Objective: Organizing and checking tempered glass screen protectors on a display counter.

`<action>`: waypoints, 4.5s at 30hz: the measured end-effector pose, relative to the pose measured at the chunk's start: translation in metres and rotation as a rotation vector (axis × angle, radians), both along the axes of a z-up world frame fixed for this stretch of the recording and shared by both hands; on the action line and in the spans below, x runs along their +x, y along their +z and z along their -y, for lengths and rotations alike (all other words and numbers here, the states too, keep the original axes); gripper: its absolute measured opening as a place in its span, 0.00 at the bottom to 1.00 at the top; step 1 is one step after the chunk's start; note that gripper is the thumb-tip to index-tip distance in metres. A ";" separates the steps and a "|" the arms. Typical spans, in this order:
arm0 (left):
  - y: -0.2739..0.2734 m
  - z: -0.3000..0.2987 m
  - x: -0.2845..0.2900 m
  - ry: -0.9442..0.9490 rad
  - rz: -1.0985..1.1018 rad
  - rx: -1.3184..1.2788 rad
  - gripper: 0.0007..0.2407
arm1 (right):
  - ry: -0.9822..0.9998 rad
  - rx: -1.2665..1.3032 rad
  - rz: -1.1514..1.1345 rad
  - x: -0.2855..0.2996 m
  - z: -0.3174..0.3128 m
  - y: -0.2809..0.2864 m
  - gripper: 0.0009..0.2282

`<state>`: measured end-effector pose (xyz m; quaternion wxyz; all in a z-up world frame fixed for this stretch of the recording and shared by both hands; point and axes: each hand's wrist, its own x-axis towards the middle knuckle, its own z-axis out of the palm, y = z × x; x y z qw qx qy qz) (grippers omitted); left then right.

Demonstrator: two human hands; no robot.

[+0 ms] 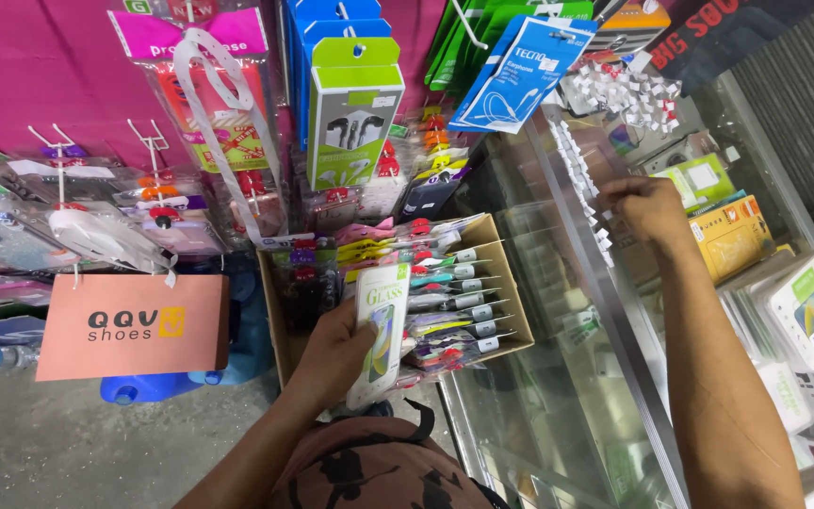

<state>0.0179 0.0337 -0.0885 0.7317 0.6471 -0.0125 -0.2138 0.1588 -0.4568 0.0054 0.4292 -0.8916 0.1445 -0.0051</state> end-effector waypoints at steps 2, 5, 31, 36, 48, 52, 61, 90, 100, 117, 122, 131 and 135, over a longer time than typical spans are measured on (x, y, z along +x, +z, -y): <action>-0.005 0.000 0.001 0.015 0.006 -0.022 0.14 | -0.033 0.119 0.002 -0.002 0.011 -0.001 0.15; -0.013 0.000 -0.001 0.026 -0.027 -0.078 0.14 | -0.066 0.209 0.001 -0.013 0.003 0.010 0.14; 0.028 0.038 0.006 -0.225 -0.468 -1.002 0.21 | 0.157 1.483 0.206 -0.140 -0.194 -0.001 0.16; 0.013 0.030 -0.002 -0.212 -0.413 -1.037 0.22 | 0.096 1.203 0.298 -0.140 -0.188 -0.011 0.10; 0.052 0.027 0.007 -0.285 -0.449 -1.092 0.25 | 0.020 1.000 0.335 -0.151 -0.252 -0.003 0.13; 0.044 0.028 0.010 -0.270 -0.428 -1.101 0.25 | 0.023 0.847 0.408 -0.159 -0.272 -0.004 0.13; 0.012 0.024 0.003 -0.208 -0.288 -0.938 0.22 | 0.123 0.281 0.481 -0.166 -0.282 0.002 0.14; -0.015 0.012 0.009 -0.202 -0.404 -0.817 0.24 | -0.156 0.054 0.127 -0.051 -0.067 0.043 0.04; -0.023 -0.013 -0.001 -0.085 -0.449 -0.791 0.25 | -0.122 -0.103 -0.134 -0.022 -0.002 0.011 0.06; -0.016 -0.013 0.003 -0.074 -0.480 -0.706 0.25 | -0.195 -0.006 -0.282 -0.014 -0.001 0.011 0.08; -0.025 -0.013 0.002 -0.063 -0.481 -0.738 0.25 | -0.188 -0.022 -0.222 -0.022 -0.016 0.018 0.07; -0.015 -0.008 0.017 -0.176 -0.437 -0.810 0.26 | -0.018 0.116 0.012 -0.094 -0.089 0.053 0.05; 0.003 0.022 0.035 -0.336 -0.295 -1.049 0.29 | 0.171 0.182 -0.028 -0.139 -0.165 0.061 0.06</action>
